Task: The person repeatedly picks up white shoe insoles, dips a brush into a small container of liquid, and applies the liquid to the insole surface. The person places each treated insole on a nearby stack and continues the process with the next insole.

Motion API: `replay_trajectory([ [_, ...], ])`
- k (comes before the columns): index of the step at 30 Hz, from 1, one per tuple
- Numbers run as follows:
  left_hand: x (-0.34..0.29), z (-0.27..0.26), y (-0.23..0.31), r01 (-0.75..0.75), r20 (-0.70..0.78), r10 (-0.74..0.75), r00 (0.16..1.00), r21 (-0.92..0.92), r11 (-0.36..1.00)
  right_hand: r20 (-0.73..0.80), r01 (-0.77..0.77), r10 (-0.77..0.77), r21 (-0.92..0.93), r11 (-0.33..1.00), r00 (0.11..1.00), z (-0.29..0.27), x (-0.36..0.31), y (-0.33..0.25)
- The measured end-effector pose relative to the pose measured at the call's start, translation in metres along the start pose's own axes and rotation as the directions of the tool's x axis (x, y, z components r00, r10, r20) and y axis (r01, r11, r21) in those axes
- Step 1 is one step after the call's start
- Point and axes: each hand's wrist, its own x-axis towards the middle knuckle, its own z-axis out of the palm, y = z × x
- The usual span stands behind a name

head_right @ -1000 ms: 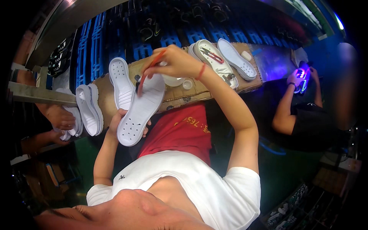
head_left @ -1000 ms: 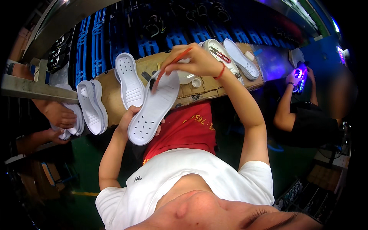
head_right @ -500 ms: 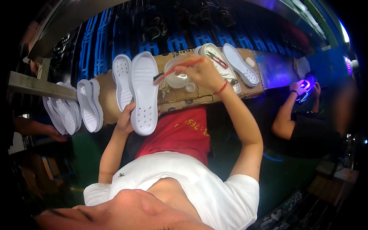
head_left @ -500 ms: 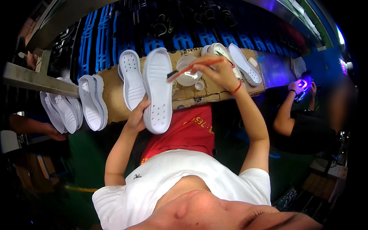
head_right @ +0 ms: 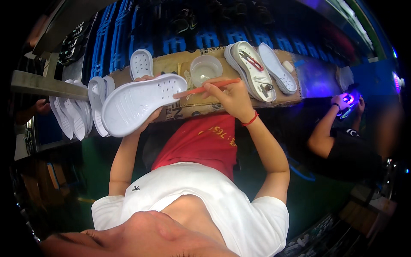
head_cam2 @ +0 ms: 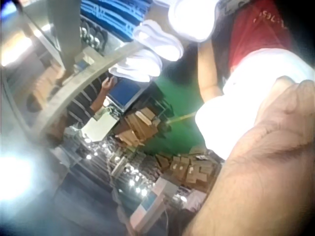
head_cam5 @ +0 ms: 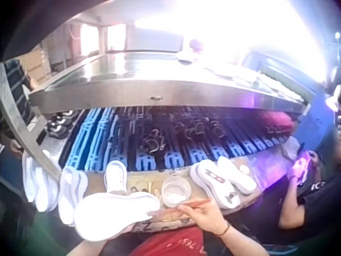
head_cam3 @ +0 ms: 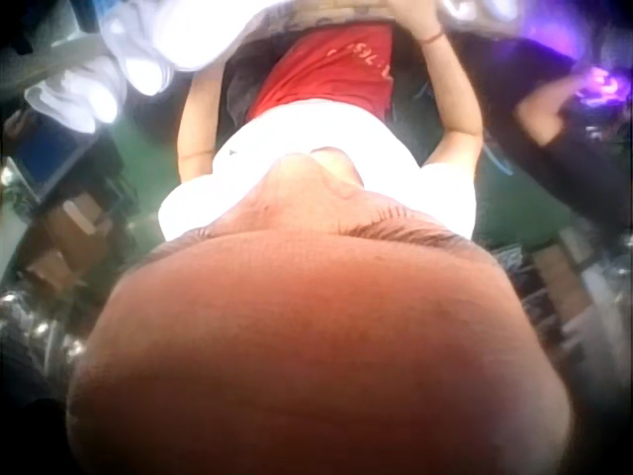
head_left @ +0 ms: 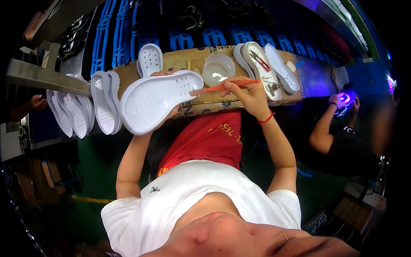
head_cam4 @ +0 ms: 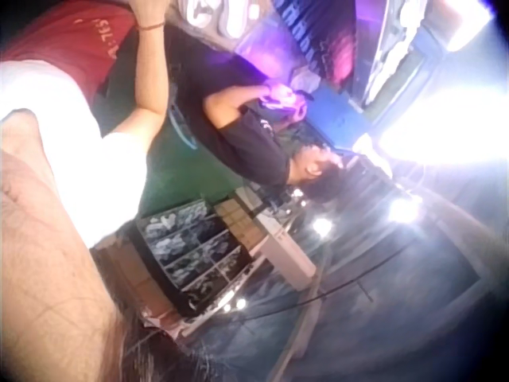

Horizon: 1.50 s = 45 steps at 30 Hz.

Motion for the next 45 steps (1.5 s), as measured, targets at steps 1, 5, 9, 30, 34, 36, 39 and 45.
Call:
replay_trajectory([
  [1,0.004,0.001,0.004,-0.045,0.001,0.045,0.999,0.026,0.999,-0.033,-0.062,0.065,0.083,0.995,0.997,0.007,-0.001,-0.001],
  [5,0.004,-0.009,0.000,-0.031,-0.053,0.027,0.998,-0.067,0.997,-0.081,-0.012,0.042,0.331,0.943,0.996,0.042,-0.008,-0.012],
  [9,0.000,-0.012,-0.001,0.037,-0.055,-0.063,0.997,-0.383,0.923,0.111,-0.029,-0.026,0.466,0.884,0.994,0.074,-0.008,-0.028],
  [30,-0.002,0.002,0.021,0.044,-0.044,-0.037,0.998,0.167,0.985,-0.075,0.167,-0.180,-0.159,0.973,0.981,-0.002,0.005,0.005],
  [34,0.001,0.004,0.011,-0.031,-0.047,0.036,0.998,0.115,0.993,-0.182,0.011,0.035,0.246,0.969,0.983,0.030,-0.017,0.009],
  [36,0.006,0.005,0.012,-0.010,-0.018,0.011,1.000,0.068,0.998,-0.176,0.005,0.076,0.424,0.906,0.982,0.047,-0.025,-0.004],
  [39,0.032,0.009,0.021,-0.083,0.132,0.115,0.985,-0.230,0.970,-0.085,0.010,0.039,0.510,0.860,0.996,0.065,-0.040,-0.016],
  [45,0.169,0.022,0.016,-0.650,0.497,0.423,0.757,0.634,0.419,-0.758,0.549,-0.108,0.358,0.755,0.643,0.033,-0.063,-0.043],
])
